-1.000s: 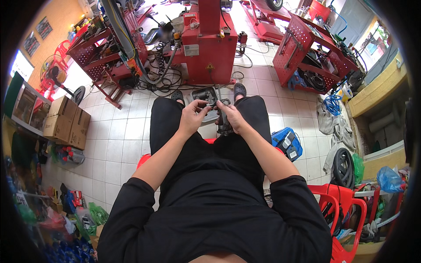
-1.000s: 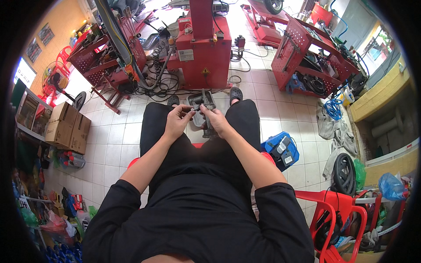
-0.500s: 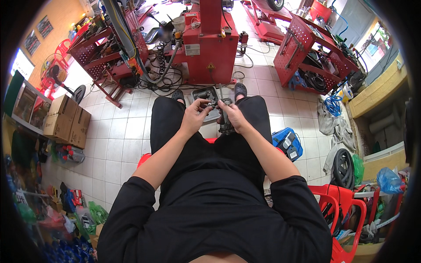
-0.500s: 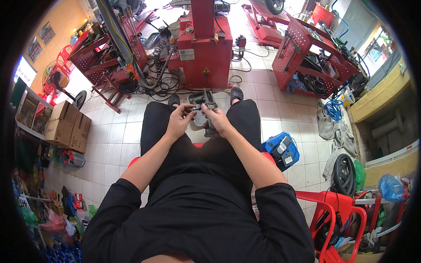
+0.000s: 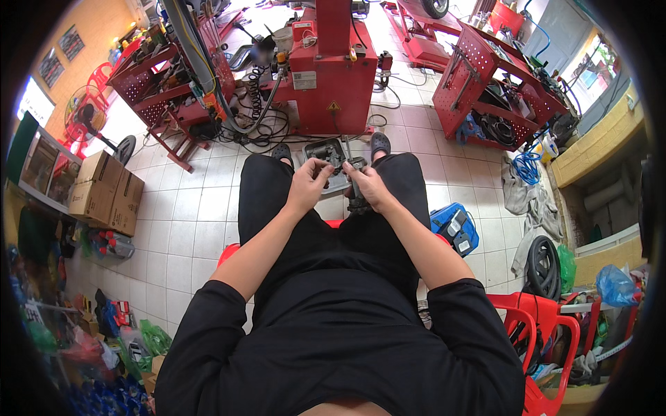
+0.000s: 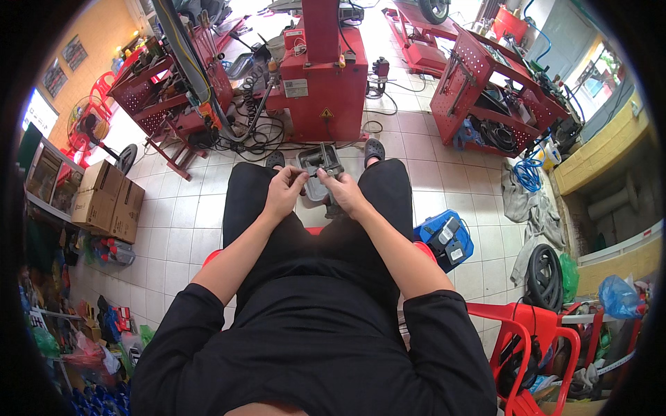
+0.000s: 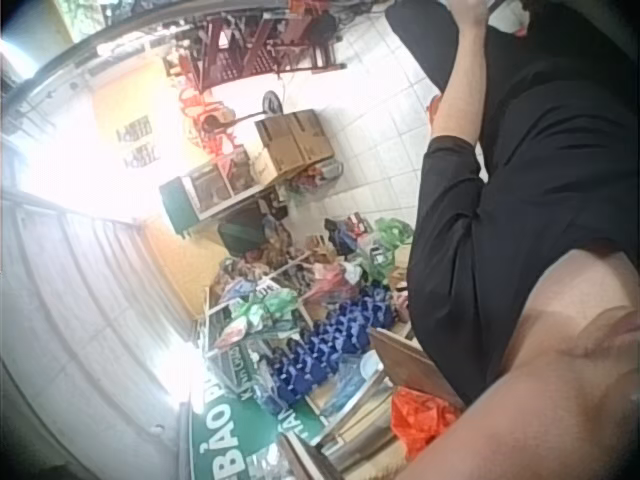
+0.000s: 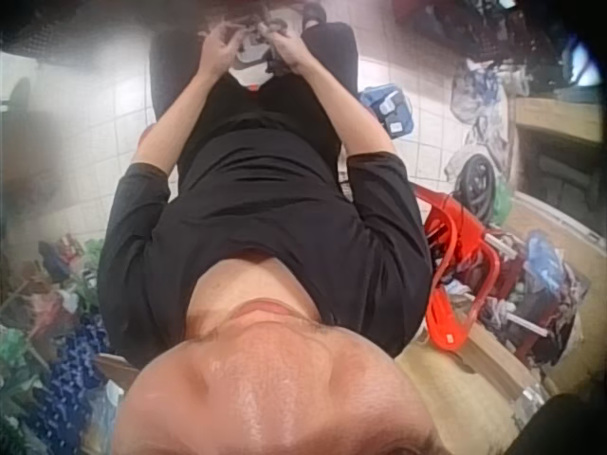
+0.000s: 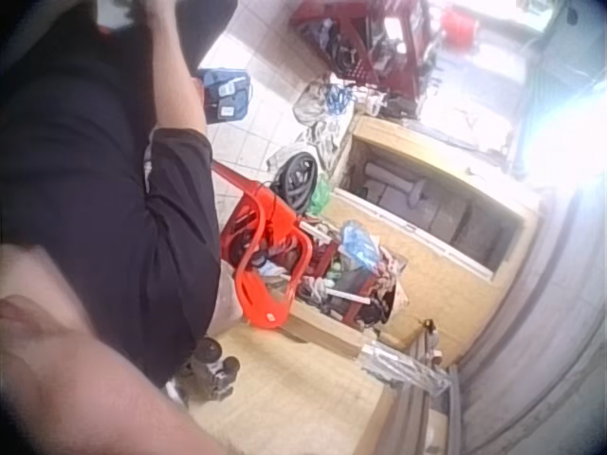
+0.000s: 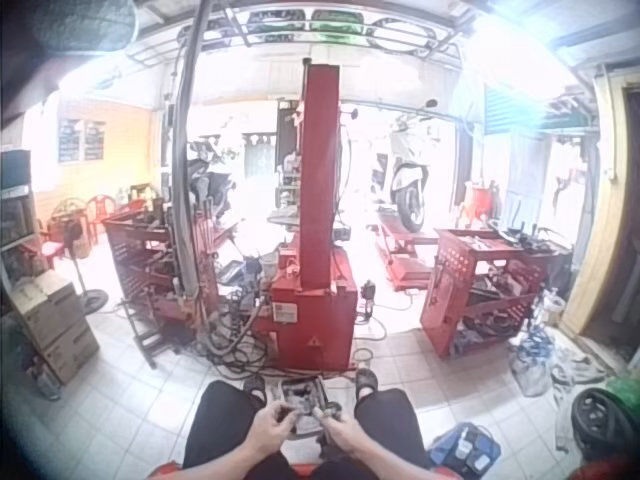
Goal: The person sits on a stool in a workshop and uses a screwdriver to disassemble a mechanical part held in their lap. They remove a screw and a small metal piece, placing them into a metal tray on the floor, then continue to manipulate the part with their hands.
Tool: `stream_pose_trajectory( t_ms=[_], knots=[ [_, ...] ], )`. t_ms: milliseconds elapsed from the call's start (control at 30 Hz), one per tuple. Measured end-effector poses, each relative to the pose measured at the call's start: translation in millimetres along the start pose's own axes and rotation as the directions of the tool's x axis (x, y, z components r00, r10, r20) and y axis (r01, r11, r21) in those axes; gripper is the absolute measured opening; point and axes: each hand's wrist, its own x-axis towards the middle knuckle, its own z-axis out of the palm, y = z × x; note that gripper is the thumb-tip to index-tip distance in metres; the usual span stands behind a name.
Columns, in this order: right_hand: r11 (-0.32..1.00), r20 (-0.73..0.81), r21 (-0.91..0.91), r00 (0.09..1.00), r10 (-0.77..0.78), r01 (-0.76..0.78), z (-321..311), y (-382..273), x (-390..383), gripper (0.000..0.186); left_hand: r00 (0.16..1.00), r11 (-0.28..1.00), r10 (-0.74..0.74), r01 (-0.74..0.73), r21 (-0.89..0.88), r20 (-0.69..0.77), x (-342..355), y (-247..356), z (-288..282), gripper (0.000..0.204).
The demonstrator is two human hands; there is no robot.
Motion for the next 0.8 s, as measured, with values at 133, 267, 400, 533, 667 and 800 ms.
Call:
stream_pose_trajectory(
  t_ms=[133,267,400,533,667,800],
  knots=[
    [0.998,0.025,-0.068,1.000,0.015,-0.013,-1.3,0.4,0.0,0.051,0.991,0.992,-0.128,0.128,0.012,0.044,6.2,-12.5,-9.8,0.021],
    [1.000,0.010,-0.016,1.000,0.012,-0.012,-2.7,5.2,3.2,0.052,0.999,0.997,0.041,-0.041,-0.060,-0.006,0.1,-4.3,2.3,0.023],
    [0.999,0.005,-0.037,1.000,0.006,-0.006,-5.9,3.2,3.1,0.054,0.992,0.993,-0.096,0.089,0.081,0.086,2.7,-4.9,-5.7,0.020],
    [0.999,-0.007,-0.044,1.000,0.018,-0.018,-3.6,1.4,2.8,0.055,0.997,0.991,-0.081,0.081,-0.103,0.002,1.3,-5.7,-1.1,0.020],
    [0.999,-0.028,-0.048,0.999,0.023,-0.024,-9.2,5.0,5.6,0.055,0.999,0.997,-0.030,0.032,-0.066,0.031,0.9,0.1,4.2,0.022],
    [0.999,-0.003,-0.052,1.000,-0.005,0.005,-1.3,0.9,5.2,0.055,0.964,0.973,-0.224,0.228,-0.017,0.141,9.5,-34.1,-19.7,0.023]
  ],
)
